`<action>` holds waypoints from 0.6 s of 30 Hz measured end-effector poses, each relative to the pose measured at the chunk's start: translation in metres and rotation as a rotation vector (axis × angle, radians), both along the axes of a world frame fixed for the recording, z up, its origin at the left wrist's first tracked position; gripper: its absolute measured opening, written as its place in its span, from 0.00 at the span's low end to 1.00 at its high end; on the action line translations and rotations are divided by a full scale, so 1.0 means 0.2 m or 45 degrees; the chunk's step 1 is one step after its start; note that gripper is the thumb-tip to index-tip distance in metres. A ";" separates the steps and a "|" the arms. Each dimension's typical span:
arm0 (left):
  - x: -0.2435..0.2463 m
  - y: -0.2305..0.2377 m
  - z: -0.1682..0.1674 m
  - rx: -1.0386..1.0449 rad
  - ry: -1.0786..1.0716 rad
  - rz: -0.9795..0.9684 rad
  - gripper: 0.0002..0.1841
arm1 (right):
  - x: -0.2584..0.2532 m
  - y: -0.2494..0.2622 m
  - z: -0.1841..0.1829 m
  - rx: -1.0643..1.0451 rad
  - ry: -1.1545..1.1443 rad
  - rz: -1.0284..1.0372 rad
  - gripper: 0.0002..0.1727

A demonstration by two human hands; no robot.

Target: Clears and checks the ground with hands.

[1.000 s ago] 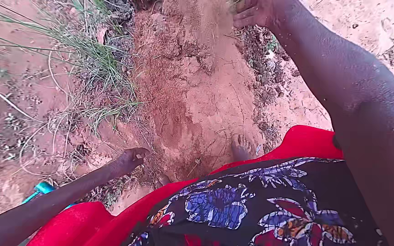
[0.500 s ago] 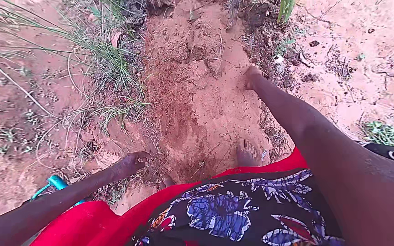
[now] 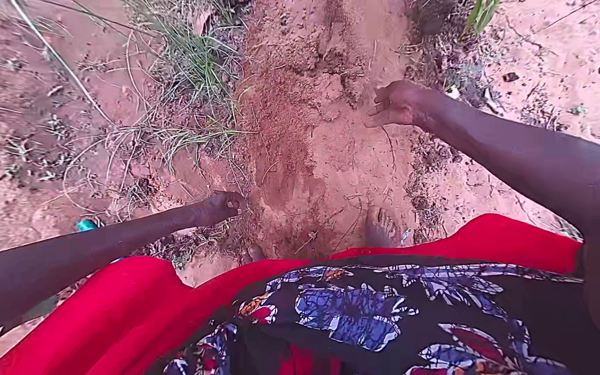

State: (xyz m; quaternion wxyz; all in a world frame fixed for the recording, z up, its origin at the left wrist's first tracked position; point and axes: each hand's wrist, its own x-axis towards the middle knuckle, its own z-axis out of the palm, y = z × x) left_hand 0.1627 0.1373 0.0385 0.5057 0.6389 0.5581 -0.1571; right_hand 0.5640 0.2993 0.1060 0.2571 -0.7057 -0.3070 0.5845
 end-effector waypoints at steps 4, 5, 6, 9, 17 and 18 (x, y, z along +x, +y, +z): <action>-0.07 -0.02 -0.06 0.052 -0.064 0.059 0.16 | 0.01 -0.43 -0.38 -0.346 -0.323 0.306 0.37; -0.07 -0.03 -0.06 0.054 -0.064 0.060 0.16 | 0.05 -0.46 -0.46 -0.328 -0.418 0.267 0.41; -0.09 -0.04 -0.06 0.052 -0.054 0.054 0.16 | 0.09 -0.47 -0.53 -0.286 -0.541 0.208 0.44; -0.12 -0.10 -0.08 0.004 -0.026 0.035 0.16 | 0.17 -0.42 -0.63 -0.154 -0.684 0.146 0.44; -0.18 -0.18 -0.07 -0.074 -0.013 0.070 0.16 | -0.24 -0.39 -0.70 -0.052 -0.191 -0.009 0.52; -0.16 -0.17 -0.05 -0.086 0.008 0.062 0.17 | -0.30 -0.39 -0.72 -0.045 -0.067 -0.143 0.53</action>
